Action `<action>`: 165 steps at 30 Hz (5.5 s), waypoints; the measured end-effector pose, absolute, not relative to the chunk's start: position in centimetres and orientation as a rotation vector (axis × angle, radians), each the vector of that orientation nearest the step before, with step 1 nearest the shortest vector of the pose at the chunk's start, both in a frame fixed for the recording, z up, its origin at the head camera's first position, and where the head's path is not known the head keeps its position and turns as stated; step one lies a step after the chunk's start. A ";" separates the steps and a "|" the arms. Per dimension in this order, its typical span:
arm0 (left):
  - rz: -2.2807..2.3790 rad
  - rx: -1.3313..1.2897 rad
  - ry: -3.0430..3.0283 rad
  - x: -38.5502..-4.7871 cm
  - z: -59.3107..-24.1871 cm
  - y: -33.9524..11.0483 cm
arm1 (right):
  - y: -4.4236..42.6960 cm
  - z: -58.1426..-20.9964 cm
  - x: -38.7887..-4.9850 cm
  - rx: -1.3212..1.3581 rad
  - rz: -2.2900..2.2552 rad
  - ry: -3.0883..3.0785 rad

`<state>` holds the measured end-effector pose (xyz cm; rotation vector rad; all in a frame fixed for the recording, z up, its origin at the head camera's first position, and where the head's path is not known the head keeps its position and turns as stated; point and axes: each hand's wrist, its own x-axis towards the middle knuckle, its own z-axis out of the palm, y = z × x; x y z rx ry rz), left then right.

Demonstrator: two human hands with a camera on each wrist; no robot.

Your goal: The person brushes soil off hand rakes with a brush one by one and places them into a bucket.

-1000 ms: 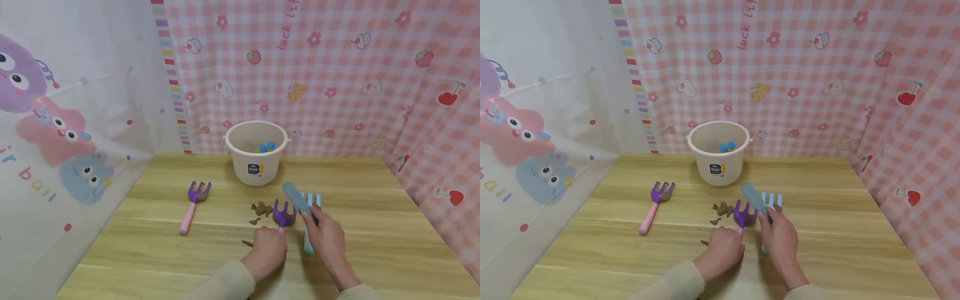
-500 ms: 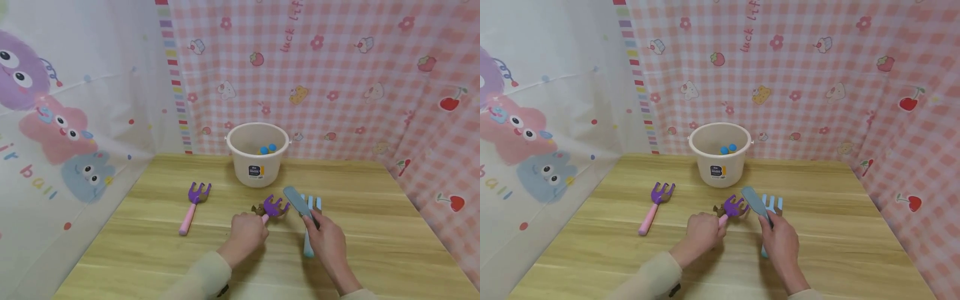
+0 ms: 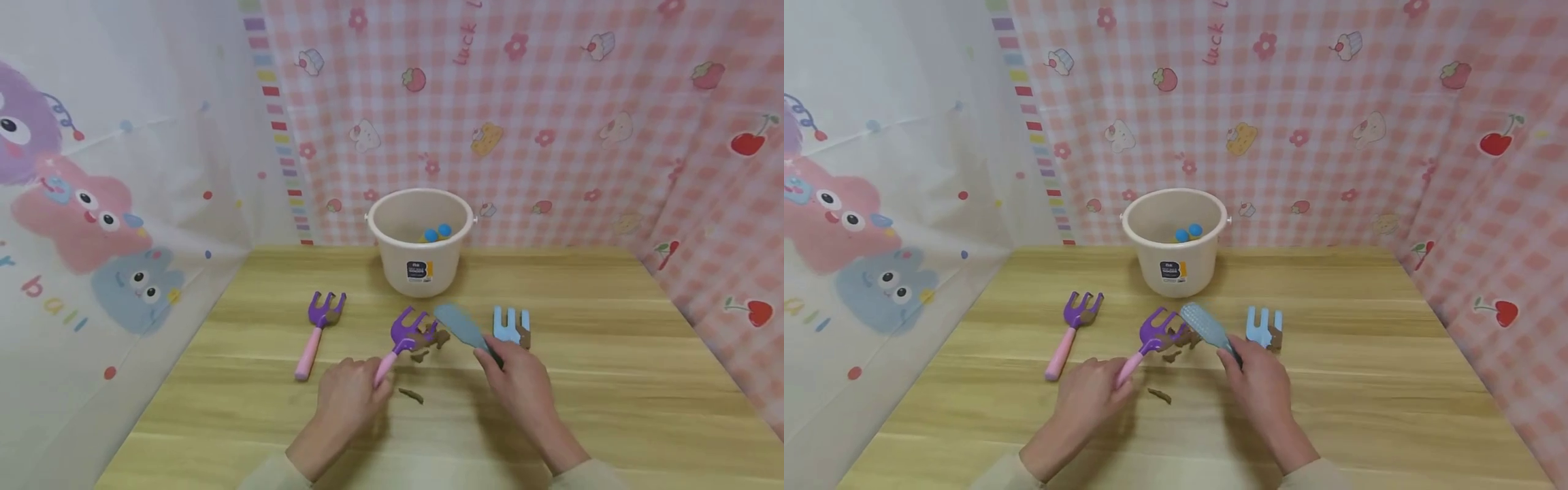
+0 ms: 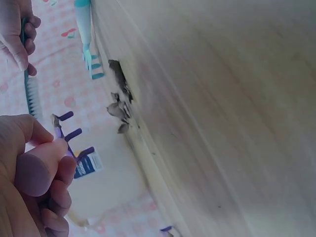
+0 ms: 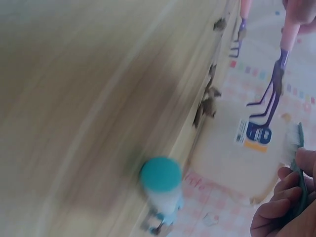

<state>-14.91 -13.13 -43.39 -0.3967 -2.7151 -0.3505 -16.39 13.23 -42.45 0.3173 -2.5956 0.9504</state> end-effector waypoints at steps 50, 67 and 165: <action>-0.331 -0.510 -2.713 -15.6 -43.7 -13.1 | 11.0 -43.7 -17.8 0.381 0.898 -2.612; -0.354 -0.517 -2.698 -15.8 -43.5 -13.3 | 10.6 -43.6 -17.2 0.390 0.883 -2.722; -0.302 -0.497 -2.620 -16.1 -43.1 -13.4 | 10.6 -43.8 -18.0 0.264 0.793 -2.707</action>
